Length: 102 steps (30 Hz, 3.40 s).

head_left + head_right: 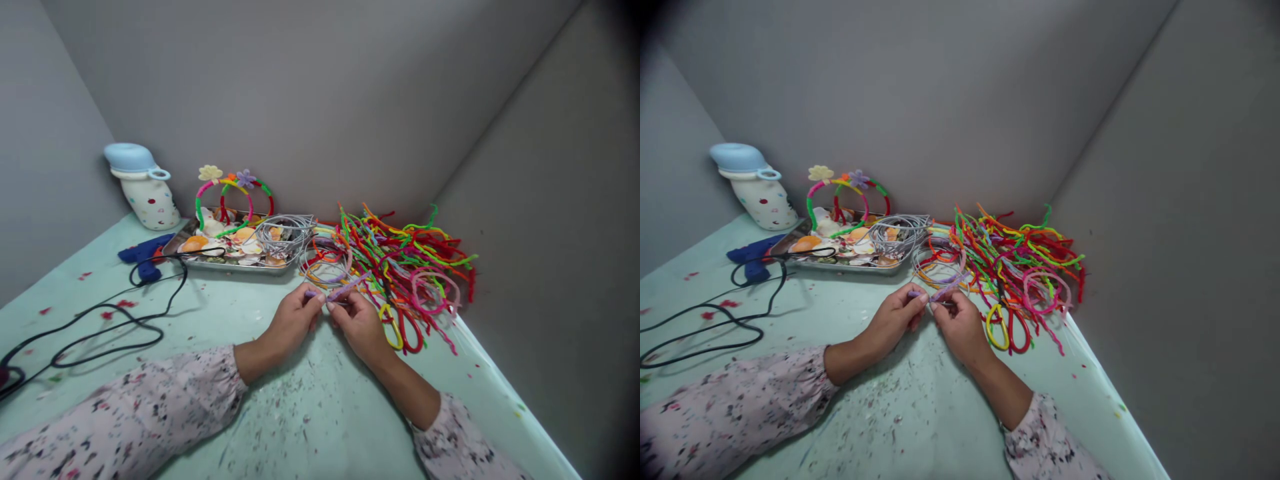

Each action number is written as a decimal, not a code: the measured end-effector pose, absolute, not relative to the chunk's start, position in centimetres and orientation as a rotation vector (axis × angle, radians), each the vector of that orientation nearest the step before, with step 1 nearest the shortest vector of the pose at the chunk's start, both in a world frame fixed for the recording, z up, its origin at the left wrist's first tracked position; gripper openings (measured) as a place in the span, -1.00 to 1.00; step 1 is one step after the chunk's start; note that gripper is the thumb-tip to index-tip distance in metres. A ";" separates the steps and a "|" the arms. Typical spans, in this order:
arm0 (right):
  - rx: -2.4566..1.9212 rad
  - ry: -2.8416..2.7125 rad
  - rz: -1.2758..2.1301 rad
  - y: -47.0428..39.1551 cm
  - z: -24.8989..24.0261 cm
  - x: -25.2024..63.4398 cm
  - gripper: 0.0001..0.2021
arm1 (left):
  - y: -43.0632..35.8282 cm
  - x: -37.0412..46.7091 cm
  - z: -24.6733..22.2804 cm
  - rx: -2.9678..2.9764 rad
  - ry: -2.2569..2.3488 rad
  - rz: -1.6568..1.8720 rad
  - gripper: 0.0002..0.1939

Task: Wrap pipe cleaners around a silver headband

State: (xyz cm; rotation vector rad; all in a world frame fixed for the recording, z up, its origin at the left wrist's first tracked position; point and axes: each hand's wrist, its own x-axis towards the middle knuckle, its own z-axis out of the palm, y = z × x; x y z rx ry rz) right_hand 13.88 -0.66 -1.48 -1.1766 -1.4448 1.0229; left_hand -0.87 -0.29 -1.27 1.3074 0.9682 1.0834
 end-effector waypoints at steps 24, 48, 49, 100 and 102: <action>-1.183 -1.456 0.998 -0.7 -1.5 13.9 -0.90 | -0.2 -0.9 -1.2 1.301 0.978 1.088 -0.78; -1.147 -1.497 1.003 -0.9 -1.6 14.1 -0.92 | -0.4 -0.9 -0.8 1.290 0.984 1.088 -0.77; -1.149 -1.495 1.004 -0.9 -1.6 14.0 -0.92 | -0.4 -0.9 -0.8 1.290 0.986 1.089 -0.77; -1.083 -1.395 1.248 -0.3 -1.4 14.6 -0.78 | -0.2 -0.8 -0.9 1.336 1.002 1.109 -0.79; -1.094 -1.387 1.258 -0.2 -1.3 14.6 -0.79 | -0.2 -0.8 -0.7 1.332 1.014 1.110 -0.80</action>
